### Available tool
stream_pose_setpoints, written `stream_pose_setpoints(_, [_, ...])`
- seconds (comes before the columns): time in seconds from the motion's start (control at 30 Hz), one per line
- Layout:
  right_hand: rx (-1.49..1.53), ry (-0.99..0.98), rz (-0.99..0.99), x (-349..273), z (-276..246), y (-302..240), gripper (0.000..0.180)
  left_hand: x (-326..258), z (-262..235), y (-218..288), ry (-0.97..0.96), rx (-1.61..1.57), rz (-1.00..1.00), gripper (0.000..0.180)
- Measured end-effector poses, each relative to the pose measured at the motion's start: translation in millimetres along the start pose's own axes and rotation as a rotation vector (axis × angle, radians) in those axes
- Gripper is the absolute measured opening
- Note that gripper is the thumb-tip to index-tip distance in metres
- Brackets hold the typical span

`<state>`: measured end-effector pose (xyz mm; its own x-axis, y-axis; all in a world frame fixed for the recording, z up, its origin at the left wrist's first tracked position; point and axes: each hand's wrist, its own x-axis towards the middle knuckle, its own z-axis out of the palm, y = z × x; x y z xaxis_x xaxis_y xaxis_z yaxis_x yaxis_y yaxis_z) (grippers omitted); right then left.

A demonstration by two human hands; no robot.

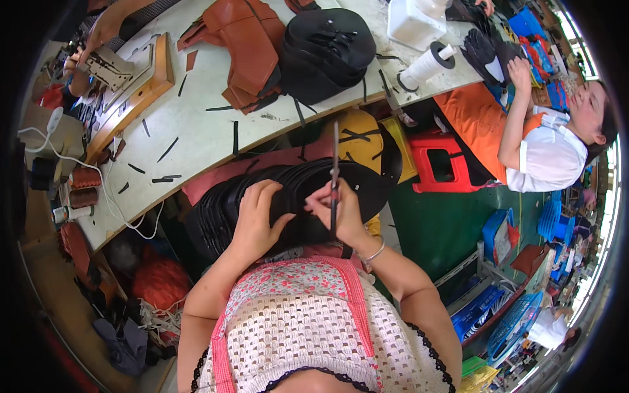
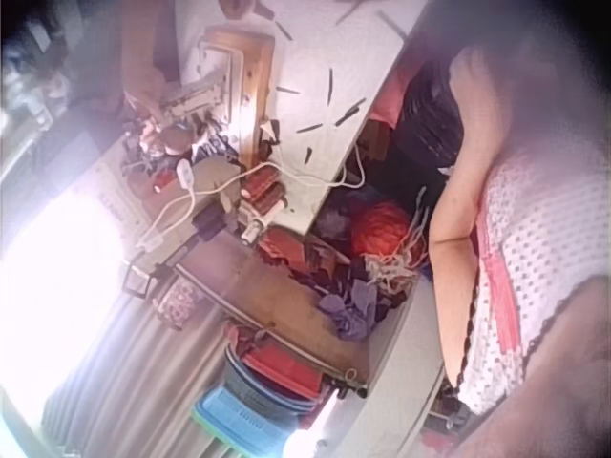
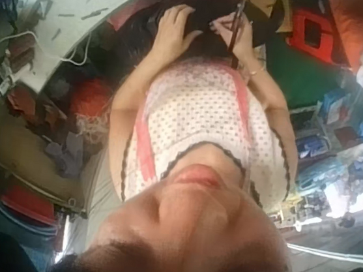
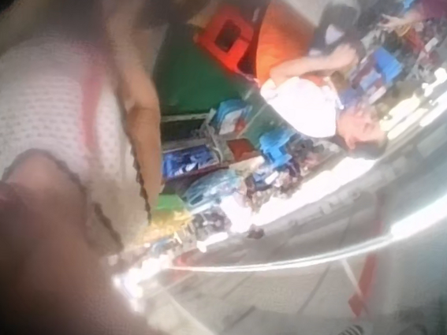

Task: The person trims the edges of black shoe components using scissors.

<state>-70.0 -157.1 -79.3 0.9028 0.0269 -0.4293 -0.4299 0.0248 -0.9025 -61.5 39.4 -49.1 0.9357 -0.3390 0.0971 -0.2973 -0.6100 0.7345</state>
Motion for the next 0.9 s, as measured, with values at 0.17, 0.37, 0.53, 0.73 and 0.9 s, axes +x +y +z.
stream_pose_setpoints(0.17, [-0.180, -0.063, -0.249, -6.2, 10.6, -9.1, 0.033, 1.9, -1.5, 3.0, 0.005, 0.015, -0.021, 0.059])
stream_pose_setpoints(0.37, [-0.095, 0.023, -0.122, -6.6, -5.7, -7.3, 0.030, 4.5, -2.8, 4.7, 0.001, -0.004, -0.031, 0.059])
stream_pose_setpoints(0.53, [-0.106, 0.263, -0.443, -34.6, -24.6, -81.5, 0.031, 13.7, -6.0, 27.9, 0.013, -0.252, -0.010, 0.052])
stream_pose_setpoints(0.73, [-0.795, -0.048, -0.613, -22.4, -63.8, -116.4, 0.037, 37.8, -1.4, 43.5, 0.063, -1.137, -0.337, 0.035])
stream_pose_setpoints(0.9, [-1.391, -0.060, -0.786, -15.5, -93.9, -160.9, 0.069, 37.5, -16.8, 43.6, 0.043, -1.009, -0.274, 0.040])
